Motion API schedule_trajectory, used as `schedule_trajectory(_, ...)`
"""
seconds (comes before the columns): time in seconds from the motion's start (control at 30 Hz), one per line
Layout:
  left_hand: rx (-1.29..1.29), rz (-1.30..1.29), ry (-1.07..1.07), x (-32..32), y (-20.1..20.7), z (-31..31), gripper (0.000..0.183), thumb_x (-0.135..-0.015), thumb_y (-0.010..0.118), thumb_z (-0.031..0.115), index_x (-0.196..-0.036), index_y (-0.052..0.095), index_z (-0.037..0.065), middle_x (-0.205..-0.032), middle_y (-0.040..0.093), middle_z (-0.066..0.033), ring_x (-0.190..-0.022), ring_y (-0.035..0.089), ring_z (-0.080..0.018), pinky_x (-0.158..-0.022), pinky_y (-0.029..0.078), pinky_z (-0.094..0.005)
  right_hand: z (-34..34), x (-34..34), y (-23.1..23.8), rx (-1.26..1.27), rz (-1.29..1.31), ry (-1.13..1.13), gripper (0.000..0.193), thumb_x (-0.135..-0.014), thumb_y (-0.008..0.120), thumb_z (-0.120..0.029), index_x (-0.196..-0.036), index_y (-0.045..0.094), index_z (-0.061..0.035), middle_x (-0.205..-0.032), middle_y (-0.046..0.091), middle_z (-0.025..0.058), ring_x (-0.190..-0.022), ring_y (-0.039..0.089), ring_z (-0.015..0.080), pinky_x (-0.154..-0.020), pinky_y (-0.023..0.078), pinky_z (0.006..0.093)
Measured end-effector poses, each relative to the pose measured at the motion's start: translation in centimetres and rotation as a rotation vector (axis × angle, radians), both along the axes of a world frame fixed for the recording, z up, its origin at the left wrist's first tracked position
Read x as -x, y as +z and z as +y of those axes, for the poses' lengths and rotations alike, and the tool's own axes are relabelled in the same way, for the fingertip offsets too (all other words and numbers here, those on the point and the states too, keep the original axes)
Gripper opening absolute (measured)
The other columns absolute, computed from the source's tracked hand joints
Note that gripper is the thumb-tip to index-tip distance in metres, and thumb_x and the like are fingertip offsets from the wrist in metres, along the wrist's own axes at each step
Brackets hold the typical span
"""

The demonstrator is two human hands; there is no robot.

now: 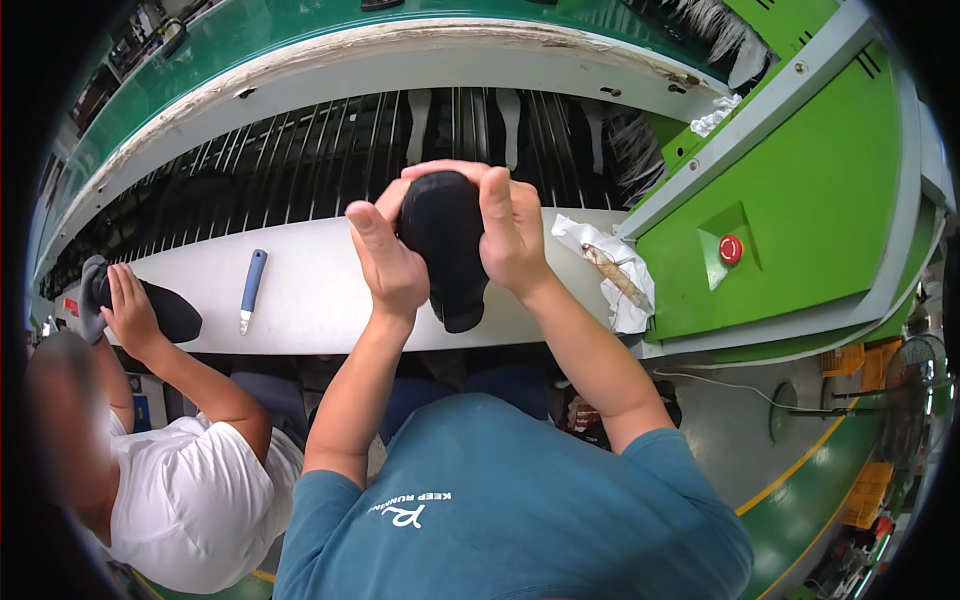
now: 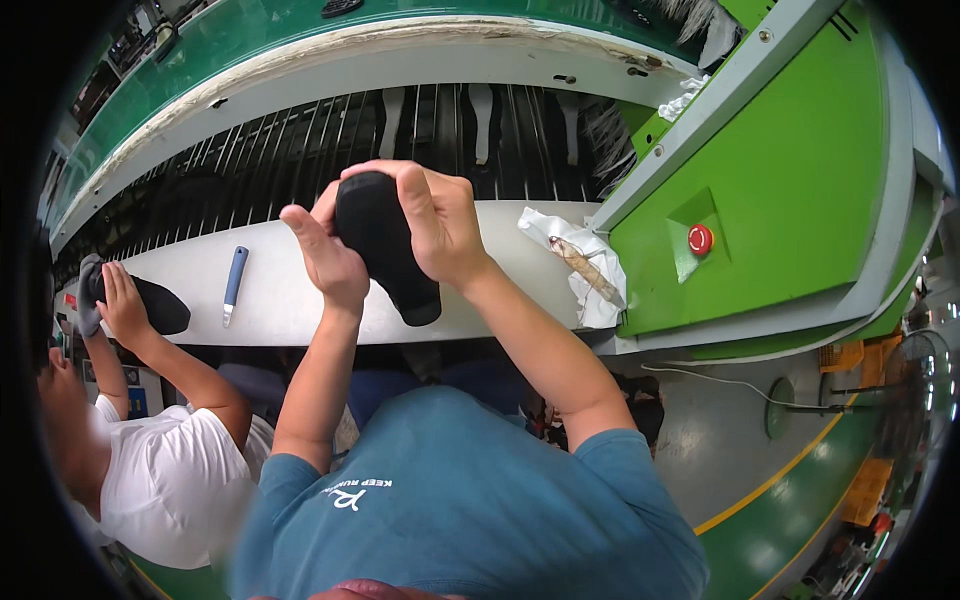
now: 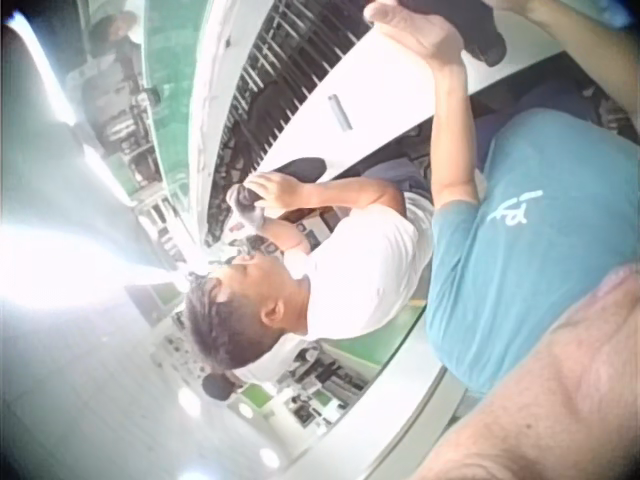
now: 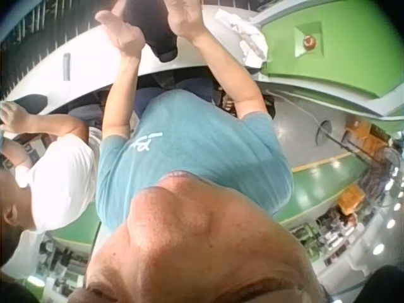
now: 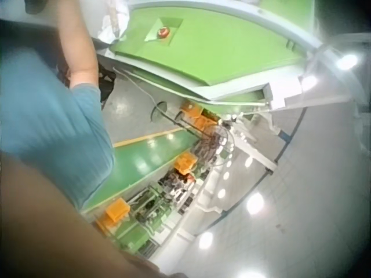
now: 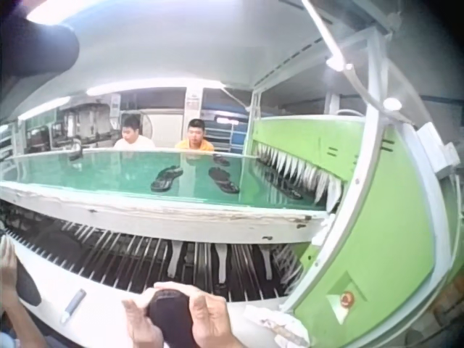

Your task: The person assembles footwear by attaching black rubber soles to olive-green shoe uppers on a factory line. They use a small metal tool to press the sole edges into place and wipe the surfaces with a white cloth. The person handles the shoes one at a time, inspecting the fit and alignment before moving to the next unit.

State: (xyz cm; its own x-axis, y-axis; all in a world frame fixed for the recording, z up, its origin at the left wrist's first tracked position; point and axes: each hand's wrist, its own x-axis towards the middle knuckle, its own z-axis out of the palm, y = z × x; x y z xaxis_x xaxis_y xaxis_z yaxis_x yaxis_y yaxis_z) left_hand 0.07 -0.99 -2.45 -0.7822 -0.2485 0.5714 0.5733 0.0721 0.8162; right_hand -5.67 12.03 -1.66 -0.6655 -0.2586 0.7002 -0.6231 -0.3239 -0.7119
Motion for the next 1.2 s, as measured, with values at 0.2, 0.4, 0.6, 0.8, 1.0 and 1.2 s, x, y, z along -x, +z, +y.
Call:
schedule_trajectory(0.2,0.0,0.07,0.126,2.6,-3.3,0.3,0.078,-0.113,0.03,0.067,-0.145,0.048,-0.002,-0.136,0.057,-0.0138,-0.125,0.055,-0.0233,-0.112,0.041,-0.0377,0.5,1.3,-2.1,-0.187,-0.149,-0.142,0.053,-0.112,0.061,-0.043,-0.133,0.063,0.0057,-0.094,0.075,0.0107,-0.088,0.068,0.0119,-0.079,0.055,0.0299)
schedule_trajectory(0.4,-0.007,-0.141,-0.067,-0.2,-9.9,0.6,0.128,-0.07,0.099,0.055,-0.16,0.026,0.003,-0.16,0.041,-0.0231,-0.147,0.047,-0.036,-0.123,0.038,-0.0468,0.4,0.9,-3.6,0.04,-0.205,-0.088,0.048,-0.111,0.063,-0.044,-0.127,0.065,0.0008,-0.091,0.068,-0.0019,-0.083,0.059,0.0056,-0.074,0.05,0.0253)
schedule_trajectory(0.6,-0.036,-0.237,-0.119,0.1,-11.0,1.0,0.132,-0.064,0.104,0.046,-0.163,0.027,0.005,-0.153,0.05,-0.0211,-0.143,0.051,-0.032,-0.121,0.04,-0.0434,1.5,1.3,-3.7,0.015,-0.223,-0.208,0.04,-0.117,0.052,-0.039,-0.109,0.064,-0.0008,-0.079,0.047,-0.0101,-0.072,0.04,-0.0001,-0.061,0.03,0.0212)
schedule_trajectory(0.8,-0.104,-0.255,-0.178,-1.9,-10.8,1.0,0.119,-0.077,0.098,0.041,-0.163,0.026,0.003,-0.154,0.049,-0.0196,-0.144,0.051,-0.0295,-0.121,0.04,-0.0434,0.1,0.4,-3.0,-0.001,-0.23,-0.255,0.052,-0.119,0.045,-0.041,-0.082,0.054,-0.006,-0.076,0.044,-0.0108,-0.073,0.037,0.0018,-0.063,0.031,0.023)
schedule_trajectory(1.0,-0.139,-0.28,-0.162,-2.3,-10.8,0.7,0.109,-0.082,0.095,0.036,-0.161,0.03,0.0,-0.149,0.054,-0.0195,-0.139,0.054,-0.0278,-0.119,0.042,-0.0417,-0.8,0.5,-2.8,0.019,-0.345,-0.225,0.051,-0.119,0.046,-0.042,-0.087,0.063,-0.0051,-0.08,0.053,-0.0085,-0.075,0.043,0.0018,-0.066,0.036,0.0221)
schedule_trajectory(1.2,-0.391,-0.579,-0.387,-5.1,-8.8,-0.3,0.087,-0.098,0.08,0.035,-0.159,0.034,-0.006,-0.141,0.058,-0.0179,-0.129,0.059,-0.0225,-0.112,0.048,-0.0379,-0.2,0.9,-4.5,0.132,-0.649,-0.019,0.042,-0.117,0.053,-0.037,-0.11,0.073,-0.0007,-0.106,0.072,-0.0017,-0.097,0.062,0.0047,-0.088,0.048,0.0231)
